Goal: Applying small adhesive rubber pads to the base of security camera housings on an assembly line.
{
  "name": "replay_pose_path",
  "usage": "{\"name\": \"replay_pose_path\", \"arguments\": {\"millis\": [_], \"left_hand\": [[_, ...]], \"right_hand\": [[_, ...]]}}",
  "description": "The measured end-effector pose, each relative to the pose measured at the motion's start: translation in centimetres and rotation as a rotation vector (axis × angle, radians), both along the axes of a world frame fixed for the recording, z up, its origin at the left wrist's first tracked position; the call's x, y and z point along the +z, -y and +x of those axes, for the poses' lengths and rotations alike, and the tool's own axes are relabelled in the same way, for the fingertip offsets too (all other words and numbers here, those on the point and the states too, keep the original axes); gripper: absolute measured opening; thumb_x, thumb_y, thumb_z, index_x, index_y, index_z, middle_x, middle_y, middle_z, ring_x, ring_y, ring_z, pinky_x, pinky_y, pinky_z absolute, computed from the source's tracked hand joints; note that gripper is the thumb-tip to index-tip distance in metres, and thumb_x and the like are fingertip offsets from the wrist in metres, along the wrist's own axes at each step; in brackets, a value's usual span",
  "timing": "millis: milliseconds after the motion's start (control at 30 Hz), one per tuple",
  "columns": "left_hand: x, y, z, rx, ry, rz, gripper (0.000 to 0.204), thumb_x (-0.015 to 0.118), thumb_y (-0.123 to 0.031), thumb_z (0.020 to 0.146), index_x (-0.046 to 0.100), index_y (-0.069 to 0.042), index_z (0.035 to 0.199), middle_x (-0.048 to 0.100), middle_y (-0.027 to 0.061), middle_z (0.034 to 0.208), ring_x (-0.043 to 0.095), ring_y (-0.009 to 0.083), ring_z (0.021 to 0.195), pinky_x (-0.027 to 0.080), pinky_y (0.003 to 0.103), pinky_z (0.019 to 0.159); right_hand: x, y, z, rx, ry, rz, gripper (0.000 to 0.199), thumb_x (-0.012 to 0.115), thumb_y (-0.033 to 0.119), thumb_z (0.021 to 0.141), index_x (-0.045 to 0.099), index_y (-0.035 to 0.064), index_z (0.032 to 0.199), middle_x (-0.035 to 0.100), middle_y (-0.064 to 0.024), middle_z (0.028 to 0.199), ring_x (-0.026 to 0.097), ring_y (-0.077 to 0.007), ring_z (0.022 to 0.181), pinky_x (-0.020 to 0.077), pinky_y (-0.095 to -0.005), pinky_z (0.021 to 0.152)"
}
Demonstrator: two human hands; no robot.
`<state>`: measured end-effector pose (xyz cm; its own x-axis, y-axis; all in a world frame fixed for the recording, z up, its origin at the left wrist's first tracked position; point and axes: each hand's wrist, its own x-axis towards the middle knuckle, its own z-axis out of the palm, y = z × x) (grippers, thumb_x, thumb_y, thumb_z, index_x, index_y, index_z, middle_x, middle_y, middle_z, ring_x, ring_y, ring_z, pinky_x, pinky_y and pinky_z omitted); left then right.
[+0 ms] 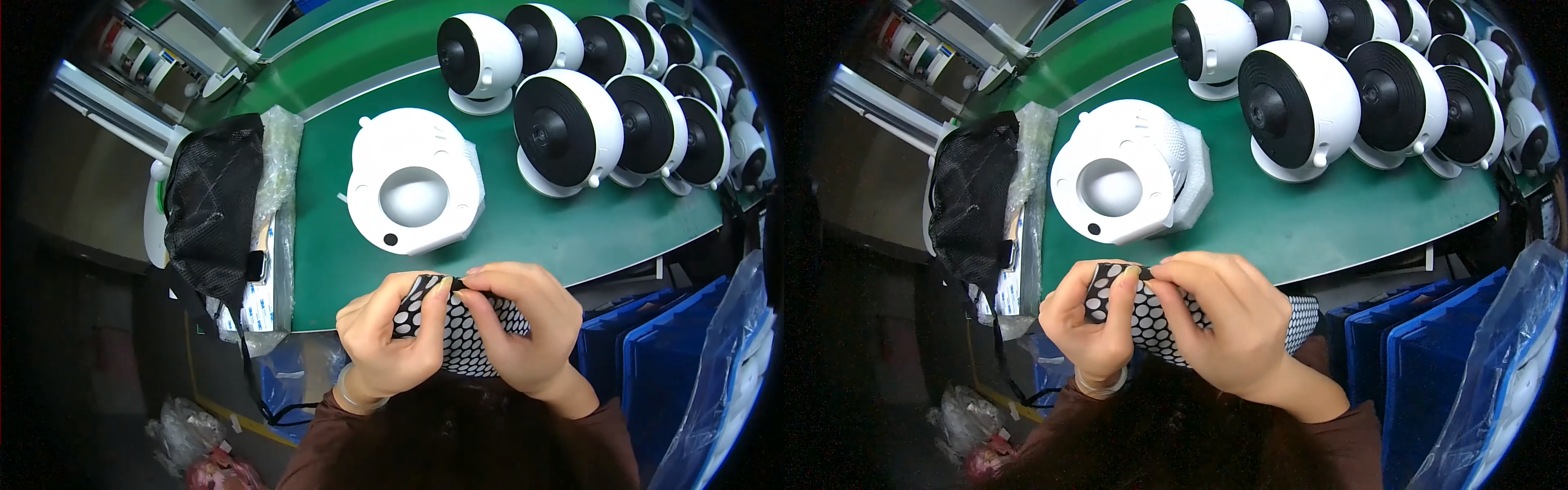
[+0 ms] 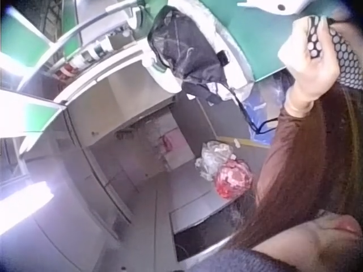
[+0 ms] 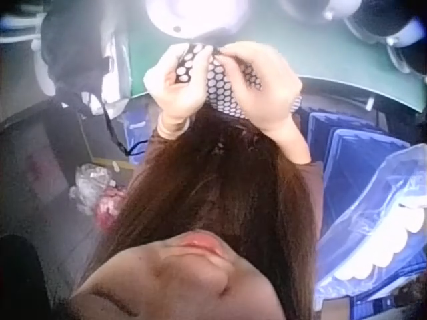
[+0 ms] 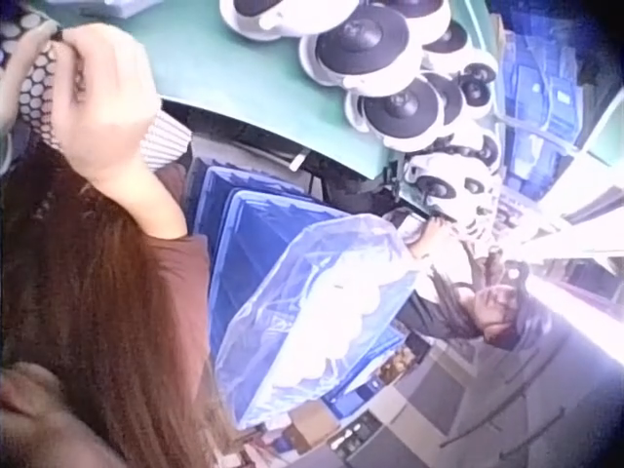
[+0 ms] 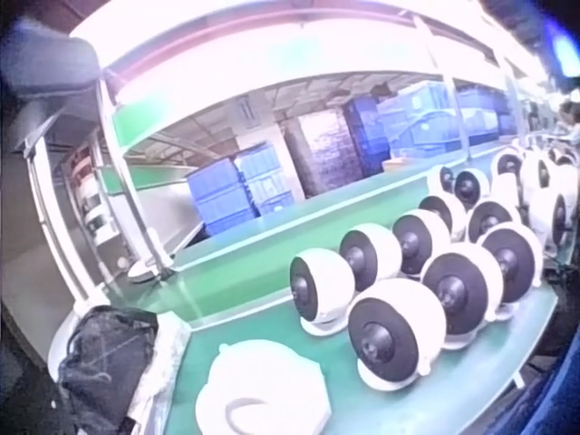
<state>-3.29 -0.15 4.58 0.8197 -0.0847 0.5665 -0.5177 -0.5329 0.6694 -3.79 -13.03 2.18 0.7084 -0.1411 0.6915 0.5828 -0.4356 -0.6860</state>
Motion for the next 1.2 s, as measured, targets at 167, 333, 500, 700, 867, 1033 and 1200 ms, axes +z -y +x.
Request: {"name": "replay_pose_path", "arguments": {"millis": [167, 333, 500, 700, 867, 1033, 1200], "left_hand": [[0.2, -0.2, -0.1, -0.011, 0.018, 0.01, 0.007, 0.062, 0.005, 0.07, 0.06, 0.004, 0.076, 0.061, 0.0086, 0.065, 0.059, 0.0135, 0.053, 0.044, 0.02, 0.05], [0.2, -0.7, -0.3, 0.047, -0.102, -0.137, 0.006, 0.062, 0.004, 0.071, 0.061, 0.004, 0.077, 0.062, 0.0083, 0.068, 0.06, 0.0129, 0.061, 0.045, 0.022, 0.056], [-1.6, -2.0, 1.1, 0.042, -0.139, -0.211, 0.012, 0.063, 0.006, 0.068, 0.064, 0.004, 0.079, 0.059, 0.0121, 0.084, 0.057, 0.0143, 0.074, 0.044, 0.022, 0.064], [-1.5, -1.6, 1.9, -0.004, -0.135, -0.239, 0.012, 0.064, 0.006, 0.068, 0.064, 0.004, 0.08, 0.06, 0.0093, 0.08, 0.056, 0.0134, 0.072, 0.043, 0.021, 0.063], [-1.6, -1.8, 1.9, -0.002, -0.128, -0.24, 0.011, 0.064, 0.006, 0.069, 0.065, 0.004, 0.08, 0.06, 0.0096, 0.08, 0.056, 0.0137, 0.072, 0.043, 0.022, 0.064], [-1.7, -1.9, 2.0, 0.001, -0.136, -0.235, 0.011, 0.064, 0.006, 0.069, 0.064, 0.005, 0.08, 0.06, 0.0102, 0.08, 0.056, 0.0144, 0.072, 0.043, 0.023, 0.064], [-1.5, -2.0, 2.0, -0.005, -0.134, -0.238, 0.011, 0.064, 0.006, 0.068, 0.064, 0.005, 0.079, 0.06, 0.0101, 0.08, 0.056, 0.0145, 0.072, 0.043, 0.022, 0.064]], "right_hand": [[0.7, 0.8, 0.4, 0.199, -0.192, 0.093, 0.015, 0.068, 0.003, 0.066, 0.06, 0.0045, 0.079, 0.061, -0.0059, 0.075, 0.059, -0.0217, 0.067, 0.0469, -0.0278, 0.057], [1.1, 0.6, 0.1, 0.143, 0.023, -0.038, 0.014, 0.064, -0.001, 0.068, 0.058, 0.0024, 0.08, 0.061, -0.01, 0.081, 0.061, -0.0239, 0.072, 0.0482, -0.0293, 0.062], [0.5, 1.2, 3.0, 0.098, -0.234, 0.287, 0.006, 0.062, 0.002, 0.075, 0.06, -0.0009, 0.08, 0.064, -0.0135, 0.088, 0.063, -0.0194, 0.077, 0.0494, -0.0265, 0.064], [1.9, 0.5, 3.7, 0.111, -0.34, 0.322, 0.006, 0.061, 0.002, 0.077, 0.06, -0.0034, 0.079, 0.064, -0.0076, 0.073, 0.062, -0.0114, 0.066, 0.05, -0.0219, 0.061], [1.9, 0.4, 3.8, 0.112, -0.358, 0.285, 0.007, 0.061, -0.001, 0.077, 0.06, -0.0054, 0.083, 0.062, -0.0063, 0.077, 0.059, -0.008, 0.069, 0.0471, -0.0174, 0.065], [1.7, 0.4, 3.8, 0.091, -0.336, 0.265, 0.007, 0.061, -0.002, 0.076, 0.059, -0.0058, 0.083, 0.062, -0.0062, 0.077, 0.06, -0.0085, 0.071, 0.0473, -0.0175, 0.066], [1.8, 0.1, 3.9, 0.093, -0.335, 0.294, 0.007, 0.061, -0.002, 0.076, 0.059, -0.0053, 0.082, 0.062, -0.0061, 0.078, 0.06, -0.0083, 0.071, 0.0473, -0.0173, 0.066]]}}
